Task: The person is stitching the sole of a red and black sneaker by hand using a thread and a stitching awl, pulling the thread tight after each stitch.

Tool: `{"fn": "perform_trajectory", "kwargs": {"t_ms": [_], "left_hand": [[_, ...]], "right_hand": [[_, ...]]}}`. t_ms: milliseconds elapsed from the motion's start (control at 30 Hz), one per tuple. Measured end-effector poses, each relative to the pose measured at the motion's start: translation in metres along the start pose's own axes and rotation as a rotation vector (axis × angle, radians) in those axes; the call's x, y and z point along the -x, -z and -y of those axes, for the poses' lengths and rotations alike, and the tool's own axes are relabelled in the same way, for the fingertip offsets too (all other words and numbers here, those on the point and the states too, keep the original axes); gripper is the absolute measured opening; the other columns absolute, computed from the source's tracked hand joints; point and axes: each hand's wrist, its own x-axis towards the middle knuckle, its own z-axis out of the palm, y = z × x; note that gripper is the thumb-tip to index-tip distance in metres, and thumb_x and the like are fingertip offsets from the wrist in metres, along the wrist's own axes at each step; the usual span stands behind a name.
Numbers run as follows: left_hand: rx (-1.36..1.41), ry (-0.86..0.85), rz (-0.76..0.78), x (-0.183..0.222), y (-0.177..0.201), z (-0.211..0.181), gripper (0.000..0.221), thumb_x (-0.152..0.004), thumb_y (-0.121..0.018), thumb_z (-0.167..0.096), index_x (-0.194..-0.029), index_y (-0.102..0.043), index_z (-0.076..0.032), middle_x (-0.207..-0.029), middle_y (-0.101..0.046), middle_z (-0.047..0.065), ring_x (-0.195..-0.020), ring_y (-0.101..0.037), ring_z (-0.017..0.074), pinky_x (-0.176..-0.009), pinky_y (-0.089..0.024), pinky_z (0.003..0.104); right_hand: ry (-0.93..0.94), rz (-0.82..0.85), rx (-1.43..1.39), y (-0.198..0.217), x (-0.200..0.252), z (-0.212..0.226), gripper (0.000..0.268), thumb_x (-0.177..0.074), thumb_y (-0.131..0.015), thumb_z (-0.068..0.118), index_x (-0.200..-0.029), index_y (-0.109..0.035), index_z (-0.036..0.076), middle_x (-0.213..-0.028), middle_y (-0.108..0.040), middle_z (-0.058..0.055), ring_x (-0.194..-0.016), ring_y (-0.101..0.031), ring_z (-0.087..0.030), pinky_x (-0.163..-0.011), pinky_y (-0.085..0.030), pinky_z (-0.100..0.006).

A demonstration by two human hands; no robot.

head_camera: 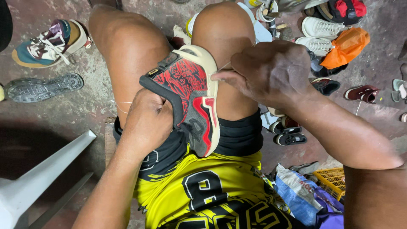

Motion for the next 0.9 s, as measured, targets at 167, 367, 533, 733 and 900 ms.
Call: {"fn": "perform_trajectory", "kwargs": {"t_ms": [167,367,533,733,900], "left_hand": [[0.087,0.259,0.002,0.009,-0.002,-0.004,0.024,-0.102,-0.052,-0.009,-0.089,-0.069,0.002,-0.066,-0.067,0.01,-0.053,-0.066,0.0165,-0.051,-0.053,0.032],[0.297,0.229,-0.34,0.042,-0.017,-0.02,0.015,-0.1,-0.059,-0.005,-0.111,-0.069,-0.003,-0.085,-0.065,0.004,-0.063,-0.06,0.0074,-0.055,-0.053,0.026],[-0.442,-0.235,-0.563,0.058,-0.008,-0.044,0.014,-0.109,-0.073,-0.002,-0.121,-0.066,-0.004,-0.117,-0.062,0.009,-0.102,-0.064,0.0188,-0.088,-0.055,0.029],[-0.668,-0.397,-0.357,0.021,-0.022,-0.095,0.023,-0.09,-0.079,-0.011,-0.111,-0.073,-0.003,-0.106,-0.063,0.013,-0.089,-0.066,0.0257,-0.068,-0.053,0.037],[-0.749,-0.456,-0.172,-0.017,-0.022,-0.093,0.015,-0.093,-0.074,-0.011,-0.105,-0.069,-0.002,-0.11,-0.065,0.012,-0.096,-0.067,0.0313,-0.068,-0.053,0.042]], "right_hand": [[0.044,-0.074,-0.039,-0.001,0.011,-0.02,0.049,-0.1,-0.069,0.056,-0.075,-0.062,0.015,-0.07,-0.058,-0.004,-0.064,-0.06,-0.027,-0.059,-0.044,-0.039],[0.01,-0.014,-0.064,-0.001,0.025,-0.027,0.049,-0.097,-0.071,0.055,-0.072,-0.058,0.015,-0.07,-0.057,-0.003,-0.067,-0.061,-0.025,-0.061,-0.045,-0.037],[-0.03,-0.05,-0.137,-0.004,0.025,-0.018,0.053,-0.09,-0.08,0.055,-0.068,-0.056,0.014,-0.067,-0.057,-0.002,-0.063,-0.062,-0.024,-0.056,-0.043,-0.038],[-0.015,-0.08,-0.214,-0.004,0.023,-0.015,0.055,-0.089,-0.083,0.054,-0.069,-0.055,0.011,-0.064,-0.053,-0.005,-0.061,-0.059,-0.027,-0.058,-0.045,-0.039],[0.018,-0.101,-0.203,-0.003,0.021,-0.016,0.055,-0.089,-0.082,0.055,-0.069,-0.056,0.011,-0.064,-0.054,-0.006,-0.062,-0.06,-0.027,-0.058,-0.046,-0.038]]}}
